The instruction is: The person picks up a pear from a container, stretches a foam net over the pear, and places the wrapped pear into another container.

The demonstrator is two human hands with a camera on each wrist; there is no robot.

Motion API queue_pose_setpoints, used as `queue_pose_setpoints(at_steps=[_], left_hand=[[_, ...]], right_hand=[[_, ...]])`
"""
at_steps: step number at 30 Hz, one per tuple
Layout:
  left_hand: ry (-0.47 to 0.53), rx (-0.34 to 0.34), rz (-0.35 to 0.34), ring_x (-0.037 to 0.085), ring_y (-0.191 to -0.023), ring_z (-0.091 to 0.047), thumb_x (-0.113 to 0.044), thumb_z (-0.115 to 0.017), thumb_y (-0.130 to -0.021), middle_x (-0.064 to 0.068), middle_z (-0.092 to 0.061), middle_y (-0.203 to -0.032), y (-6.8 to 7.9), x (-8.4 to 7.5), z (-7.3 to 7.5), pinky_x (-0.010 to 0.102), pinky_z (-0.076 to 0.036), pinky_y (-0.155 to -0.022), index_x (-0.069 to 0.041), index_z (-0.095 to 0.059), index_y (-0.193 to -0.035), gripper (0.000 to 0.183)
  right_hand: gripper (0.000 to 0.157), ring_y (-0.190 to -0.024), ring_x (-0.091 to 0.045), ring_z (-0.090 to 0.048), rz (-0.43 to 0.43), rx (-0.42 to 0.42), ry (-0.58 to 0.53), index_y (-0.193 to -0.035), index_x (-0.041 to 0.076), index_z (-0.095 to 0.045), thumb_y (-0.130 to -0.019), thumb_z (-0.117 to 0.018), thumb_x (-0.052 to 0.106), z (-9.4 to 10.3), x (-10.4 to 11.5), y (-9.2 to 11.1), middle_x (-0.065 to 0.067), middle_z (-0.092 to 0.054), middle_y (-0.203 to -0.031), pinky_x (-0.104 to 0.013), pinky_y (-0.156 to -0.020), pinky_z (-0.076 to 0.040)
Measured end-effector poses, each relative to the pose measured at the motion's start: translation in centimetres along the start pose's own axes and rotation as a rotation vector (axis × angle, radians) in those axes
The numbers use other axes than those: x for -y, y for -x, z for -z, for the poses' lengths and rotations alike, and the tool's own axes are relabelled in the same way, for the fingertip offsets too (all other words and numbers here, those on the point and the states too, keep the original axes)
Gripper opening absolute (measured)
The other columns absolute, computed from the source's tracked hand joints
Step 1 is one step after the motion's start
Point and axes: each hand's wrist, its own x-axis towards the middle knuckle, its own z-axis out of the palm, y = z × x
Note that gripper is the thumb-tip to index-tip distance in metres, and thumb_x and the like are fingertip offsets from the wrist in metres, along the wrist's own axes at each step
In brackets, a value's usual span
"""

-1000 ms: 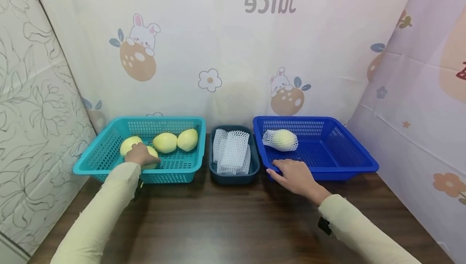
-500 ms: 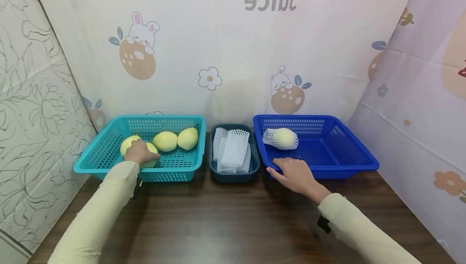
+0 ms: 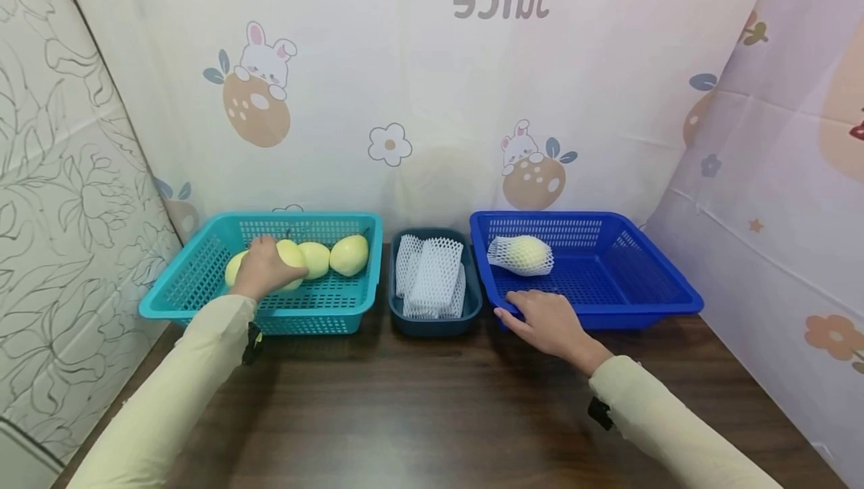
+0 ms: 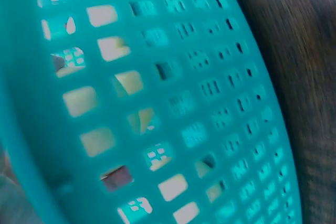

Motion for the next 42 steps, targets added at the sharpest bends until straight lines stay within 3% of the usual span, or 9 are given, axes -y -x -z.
queue_pose_setpoints(at_steps=[13,21,26,30,34,42], left_hand=[[0.144,-0.164,-0.109,0.039,-0.097,-0.047,-0.032,-0.076,-0.073,0.026,-0.042,-0.121,0.9,-3.1,0.0,0.053,-0.044,-0.073,0.007,-0.04,-0.13,0.078],[0.236,-0.2,-0.171,0.036,-0.095,-0.049,-0.031,-0.08,-0.071,0.019,-0.044,-0.118,2.1,-5.9,-0.2,0.051,-0.044,-0.073,0.001,-0.045,-0.126,0.073],[0.277,-0.233,-0.213,0.032,-0.094,-0.05,-0.032,-0.082,-0.068,0.015,-0.047,-0.117,3.0,-7.4,-0.6,0.05,-0.044,-0.074,-0.001,-0.047,-0.124,0.072],[0.295,-0.252,-0.243,0.03,-0.094,-0.05,-0.034,-0.083,-0.067,0.013,-0.048,-0.115,3.8,-8.6,-1.0,0.048,-0.045,-0.072,-0.003,-0.048,-0.123,0.073],[0.31,-0.257,-0.269,0.029,-0.094,-0.05,-0.036,-0.085,-0.066,0.012,-0.048,-0.116,4.5,-9.8,-1.5,0.046,-0.047,-0.07,-0.003,-0.047,-0.123,0.076],[0.379,-0.282,-0.366,0.028,-0.093,-0.051,-0.032,-0.089,-0.061,0.013,-0.049,-0.114,5.6,-11.8,-2.9,0.044,-0.048,-0.07,-0.002,-0.047,-0.119,0.078]], right_hand=[[0.051,-0.098,-0.032,-0.063,0.005,0.004,-0.002,-0.116,0.003,-0.066,-0.096,-0.05,0.046,0.4,0.1,0.1,-0.016,-0.067,-0.11,-0.05,-0.081,-0.049],[0.049,-0.098,-0.032,-0.063,-0.013,0.014,-0.018,-0.116,0.002,-0.065,-0.095,-0.052,0.045,0.7,0.1,0.2,-0.016,-0.066,-0.11,-0.05,-0.082,-0.049],[0.046,-0.09,-0.027,-0.063,-0.011,0.001,-0.047,-0.11,0.005,-0.066,-0.095,-0.052,0.046,0.8,0.1,0.0,-0.012,-0.068,-0.103,-0.047,-0.077,-0.05],[0.043,-0.084,-0.022,-0.061,-0.036,-0.027,-0.112,-0.106,0.01,-0.065,-0.093,-0.054,0.049,0.9,0.2,-0.2,-0.006,-0.067,-0.1,-0.044,-0.075,-0.051],[0.044,-0.093,-0.021,-0.06,-0.041,-0.073,-0.192,-0.112,0.01,-0.062,-0.091,-0.057,0.049,1.5,0.7,-0.8,-0.005,-0.064,-0.104,-0.045,-0.08,-0.05],[0.049,-0.108,-0.023,-0.055,0.055,-0.181,-0.359,-0.122,0.007,-0.058,-0.089,-0.063,0.043,3.3,3.9,-3.2,-0.007,-0.06,-0.117,-0.045,-0.091,-0.044]])
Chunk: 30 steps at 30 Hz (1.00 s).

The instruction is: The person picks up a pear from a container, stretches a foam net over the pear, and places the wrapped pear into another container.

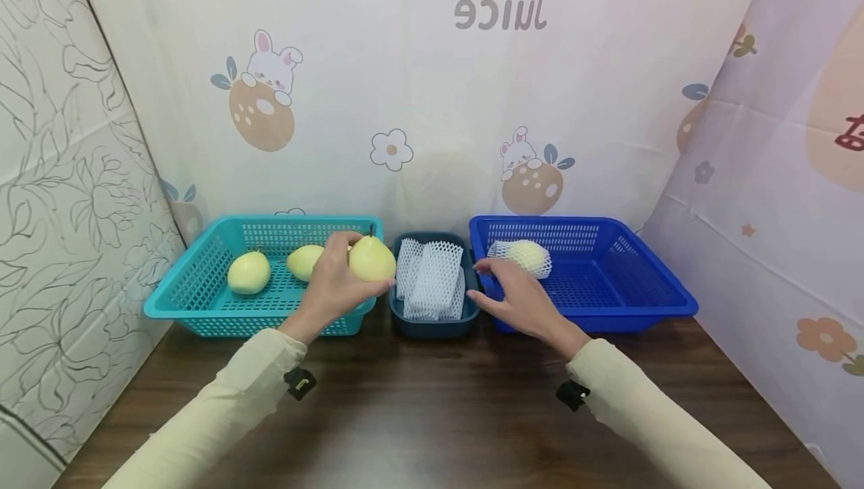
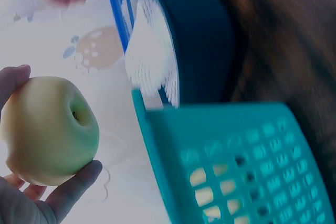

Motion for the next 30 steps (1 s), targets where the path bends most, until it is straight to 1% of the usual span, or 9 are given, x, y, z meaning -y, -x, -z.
queue_pose_setpoints(at_steps=[4,8,12,15,16,20,22,26,30], left_hand=[[0.016,0.004,-0.064,0.027,-0.094,-0.05,-0.032,-0.09,-0.059,0.013,-0.051,-0.111,0.6,-0.7,-1.1,0.042,-0.047,-0.071,-0.001,-0.048,-0.118,0.078],[0.019,0.015,-0.095,0.025,-0.091,-0.051,-0.034,-0.09,-0.059,0.013,-0.052,-0.111,1.2,-1.4,-2.3,0.039,-0.048,-0.068,-0.001,-0.048,-0.119,0.08],[0.061,0.005,-0.1,0.022,-0.088,-0.051,-0.033,-0.09,-0.059,0.011,-0.052,-0.11,2.0,-2.0,-3.5,0.035,-0.049,-0.065,-0.002,-0.048,-0.119,0.08],[0.106,-0.004,-0.079,0.021,-0.089,-0.051,-0.035,-0.09,-0.059,0.009,-0.052,-0.11,3.0,-2.0,-4.4,0.034,-0.048,-0.066,-0.003,-0.048,-0.119,0.08],[0.126,-0.008,-0.072,0.02,-0.089,-0.051,-0.035,-0.09,-0.059,0.009,-0.052,-0.111,3.2,-2.1,-4.9,0.034,-0.047,-0.067,-0.003,-0.048,-0.118,0.079],[0.152,-0.024,-0.021,0.02,-0.09,-0.05,-0.029,-0.09,-0.059,0.009,-0.052,-0.11,4.3,-1.7,-6.3,0.036,-0.045,-0.069,-0.004,-0.049,-0.117,0.076],[0.137,-0.025,-0.01,0.021,-0.091,-0.049,-0.027,-0.09,-0.059,0.009,-0.051,-0.11,4.8,-1.4,-6.5,0.037,-0.045,-0.071,-0.004,-0.048,-0.117,0.075],[0.101,0.005,-0.049,0.021,-0.093,-0.048,-0.03,-0.089,-0.062,0.009,-0.048,-0.112,4.8,-1.3,-6.9,0.038,-0.045,-0.073,-0.005,-0.045,-0.118,0.076],[0.112,0.054,-0.074,0.019,-0.094,-0.045,-0.034,-0.091,-0.059,0.007,-0.046,-0.111,4.5,-1.4,-7.2,0.037,-0.044,-0.073,-0.008,-0.044,-0.118,0.08]], right_hand=[[0.05,-0.111,-0.024,-0.054,0.026,0.025,-0.155,-0.127,0.004,-0.054,-0.09,-0.064,0.036,-0.7,2.0,-1.2,-0.009,-0.058,-0.121,-0.045,-0.094,-0.043],[0.053,-0.112,-0.025,-0.054,-0.013,0.094,-0.343,-0.135,0.007,-0.047,-0.092,-0.062,0.034,-1.6,3.8,-2.2,-0.01,-0.055,-0.128,-0.045,-0.093,-0.044],[0.058,-0.115,-0.026,-0.053,-0.087,0.156,-0.523,-0.141,0.012,-0.041,-0.093,-0.061,0.036,-2.1,5.4,-2.7,-0.009,-0.05,-0.134,-0.044,-0.094,-0.045],[0.059,-0.114,-0.029,-0.054,-0.123,0.131,-0.652,-0.141,0.009,-0.043,-0.091,-0.064,0.032,-2.6,6.5,-2.7,-0.012,-0.051,-0.133,-0.045,-0.092,-0.046],[0.06,-0.113,-0.029,-0.055,-0.131,0.123,-0.673,-0.139,0.007,-0.044,-0.09,-0.065,0.032,-2.6,6.6,-2.7,-0.013,-0.052,-0.133,-0.045,-0.091,-0.046],[0.063,-0.108,-0.025,-0.058,-0.165,0.147,-0.662,-0.134,0.004,-0.051,-0.083,-0.074,0.033,-3.4,7.0,-2.6,-0.01,-0.056,-0.128,-0.037,-0.085,-0.05],[0.066,-0.103,-0.021,-0.059,-0.179,0.176,-0.607,-0.132,0.006,-0.054,-0.078,-0.077,0.035,-4.1,7.0,-2.5,-0.006,-0.059,-0.123,-0.032,-0.079,-0.051],[0.061,-0.092,-0.018,-0.061,-0.189,0.163,-0.554,-0.126,0.008,-0.058,-0.075,-0.081,0.03,-4.5,6.5,-2.4,-0.003,-0.063,-0.111,-0.03,-0.071,-0.052],[0.058,-0.087,-0.018,-0.062,-0.169,0.141,-0.574,-0.124,0.008,-0.058,-0.075,-0.081,0.03,-4.3,6.0,-1.8,-0.005,-0.063,-0.106,-0.031,-0.07,-0.053]])
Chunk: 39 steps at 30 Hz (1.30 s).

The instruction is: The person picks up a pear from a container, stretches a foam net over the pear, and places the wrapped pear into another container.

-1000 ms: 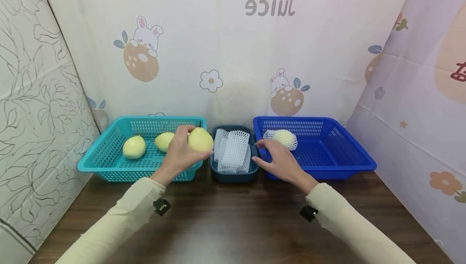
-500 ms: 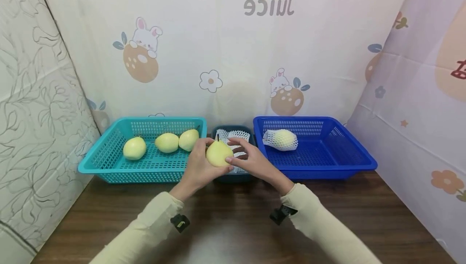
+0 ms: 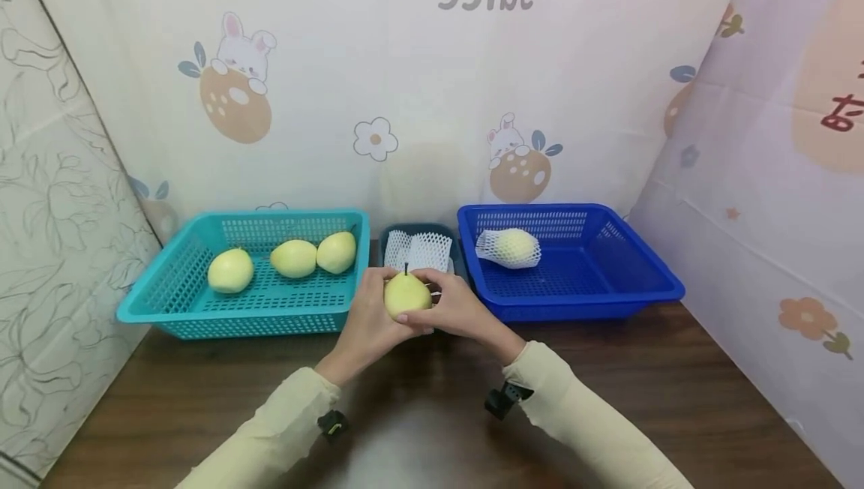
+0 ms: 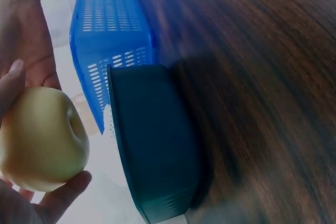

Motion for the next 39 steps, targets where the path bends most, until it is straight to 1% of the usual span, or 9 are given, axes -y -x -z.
queue_pose_setpoints(at_steps=[4,8,12,15,18,21,28,35,39], left_hand=[[0.056,0.092,-0.032,0.018,-0.101,-0.044,-0.032,-0.091,-0.062,0.006,-0.044,-0.115,-0.2,-0.2,0.1,0.036,-0.045,-0.078,-0.009,-0.043,-0.12,0.079],[0.127,0.171,-0.059,0.018,-0.105,-0.044,-0.026,-0.088,-0.067,0.005,-0.043,-0.118,0.0,-0.3,0.3,0.035,-0.051,-0.08,-0.009,-0.042,-0.123,0.073],[0.173,0.23,-0.042,0.017,-0.108,-0.044,-0.025,-0.085,-0.071,0.003,-0.042,-0.121,0.2,-0.3,0.5,0.038,-0.053,-0.079,-0.012,-0.042,-0.124,0.069],[0.175,0.266,-0.015,0.017,-0.108,-0.046,-0.024,-0.085,-0.072,0.002,-0.044,-0.122,0.4,-0.3,0.5,0.037,-0.052,-0.081,-0.013,-0.043,-0.125,0.068],[0.158,0.285,-0.006,0.016,-0.104,-0.05,-0.025,-0.085,-0.071,0.002,-0.049,-0.121,0.6,-0.3,0.5,0.034,-0.052,-0.082,-0.012,-0.044,-0.125,0.068],[0.134,0.289,-0.02,0.014,-0.101,-0.051,-0.025,-0.086,-0.071,0.002,-0.053,-0.119,0.7,-0.1,0.3,0.031,-0.051,-0.082,-0.011,-0.046,-0.123,0.068],[0.097,0.278,-0.064,0.014,-0.095,-0.052,-0.023,-0.087,-0.067,0.003,-0.055,-0.111,1.3,0.4,0.0,0.034,-0.05,-0.079,-0.009,-0.047,-0.118,0.066],[0.069,0.295,-0.042,0.013,-0.092,-0.052,-0.024,-0.087,-0.066,0.001,-0.054,-0.107,2.0,0.7,-0.2,0.03,-0.048,-0.077,-0.01,-0.046,-0.115,0.065],[0.06,0.308,-0.026,0.013,-0.089,-0.052,-0.027,-0.088,-0.066,-0.001,-0.054,-0.104,2.3,1.1,-0.5,0.029,-0.048,-0.075,-0.012,-0.045,-0.113,0.065]], right_hand=[[0.058,-0.088,-0.019,-0.063,0.008,-0.022,0.013,-0.123,0.006,-0.058,-0.075,-0.082,0.029,0.8,-0.3,0.7,-0.008,-0.063,-0.108,-0.032,-0.071,-0.053],[0.064,-0.094,-0.019,-0.062,0.0,-0.012,0.058,-0.126,0.005,-0.057,-0.074,-0.082,0.031,1.6,-0.6,1.3,-0.008,-0.062,-0.113,-0.031,-0.074,-0.053],[0.067,-0.093,-0.018,-0.061,0.015,0.017,0.09,-0.127,0.004,-0.056,-0.072,-0.083,0.033,2.0,-0.8,1.8,-0.006,-0.062,-0.113,-0.03,-0.073,-0.053],[0.067,-0.092,-0.017,-0.06,0.031,0.039,0.098,-0.126,0.005,-0.057,-0.072,-0.083,0.034,2.1,-1.0,2.2,-0.004,-0.062,-0.112,-0.029,-0.072,-0.053],[0.066,-0.093,-0.016,-0.06,0.028,0.051,0.093,-0.125,0.007,-0.056,-0.072,-0.084,0.035,1.9,-1.4,2.4,-0.002,-0.061,-0.113,-0.029,-0.075,-0.052],[0.064,-0.096,-0.017,-0.058,0.034,0.046,0.101,-0.123,0.009,-0.056,-0.071,-0.084,0.034,1.6,-1.9,2.6,0.0,-0.059,-0.113,-0.029,-0.075,-0.052],[0.061,-0.097,-0.018,-0.056,0.092,0.065,0.105,-0.12,0.01,-0.056,-0.071,-0.084,0.033,0.9,-2.7,2.9,0.0,-0.055,-0.112,-0.03,-0.076,-0.052],[0.058,-0.093,-0.016,-0.055,0.193,0.083,0.15,-0.118,0.007,-0.057,-0.072,-0.083,0.032,0.3,-3.3,3.2,-0.001,-0.057,-0.107,-0.029,-0.074,-0.051],[0.058,-0.093,-0.014,-0.054,0.173,0.107,0.159,-0.119,0.009,-0.057,-0.072,-0.083,0.033,0.1,-3.6,3.3,0.002,-0.057,-0.107,-0.029,-0.075,-0.049]])
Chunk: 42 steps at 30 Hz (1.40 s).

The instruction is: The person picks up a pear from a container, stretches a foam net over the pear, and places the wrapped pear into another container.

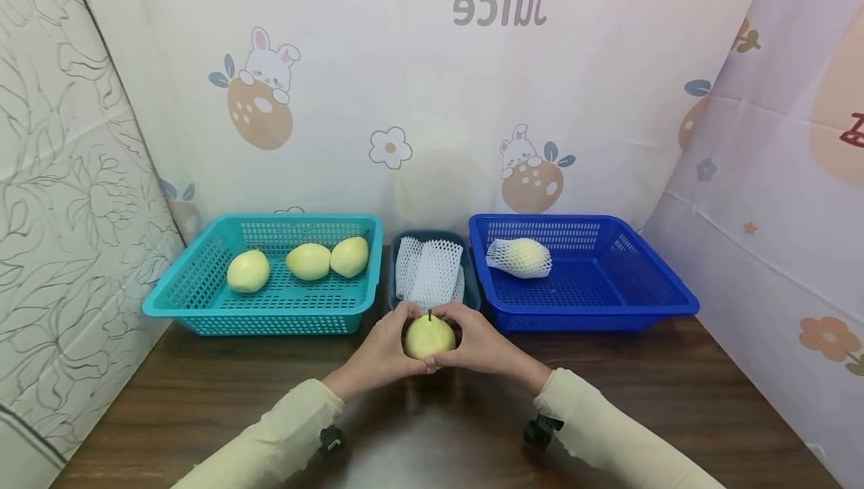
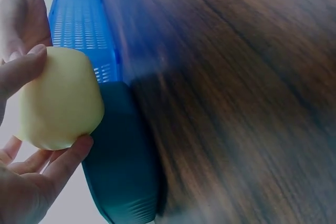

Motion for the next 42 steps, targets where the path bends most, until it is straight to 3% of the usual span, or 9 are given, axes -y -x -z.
queue_pose_setpoints(at_steps=[9,20,31,42], left_hand=[[-0.009,0.049,0.031,0.014,-0.086,-0.051,-0.027,-0.089,-0.064,-0.002,-0.053,-0.098,0.3,0.2,-0.5,0.027,-0.047,-0.072,-0.012,-0.045,-0.109,0.065],[-0.054,0.101,0.044,0.013,-0.085,-0.051,-0.032,-0.088,-0.065,-0.002,-0.052,-0.097,0.6,0.8,-1.4,0.025,-0.046,-0.071,-0.013,-0.046,-0.108,0.064],[-0.094,0.096,0.058,0.013,-0.086,-0.05,-0.032,-0.089,-0.063,-0.002,-0.051,-0.097,0.9,0.9,-1.8,0.026,-0.046,-0.072,-0.013,-0.047,-0.109,0.065],[-0.111,0.099,0.063,0.013,-0.088,-0.05,-0.034,-0.09,-0.063,-0.003,-0.052,-0.099,0.9,1.0,-2.1,0.027,-0.047,-0.075,-0.013,-0.047,-0.112,0.068]], right_hand=[[0.059,-0.091,-0.013,-0.053,0.005,0.052,0.023,-0.119,0.01,-0.056,-0.073,-0.083,0.035,-0.6,-0.8,0.3,0.004,-0.056,-0.108,-0.028,-0.074,-0.049],[0.058,-0.09,-0.013,-0.054,0.009,0.051,0.051,-0.117,0.006,-0.057,-0.072,-0.084,0.033,-1.2,-0.9,1.1,0.0,-0.057,-0.108,-0.028,-0.075,-0.048],[0.06,-0.093,-0.013,-0.054,0.035,0.042,0.063,-0.118,0.006,-0.056,-0.072,-0.083,0.034,-1.7,-1.7,1.4,0.0,-0.057,-0.109,-0.029,-0.077,-0.049],[0.062,-0.097,-0.013,-0.053,-0.002,0.081,0.059,-0.12,0.009,-0.053,-0.073,-0.083,0.035,-1.7,-1.7,1.6,0.002,-0.055,-0.113,-0.03,-0.081,-0.048]])
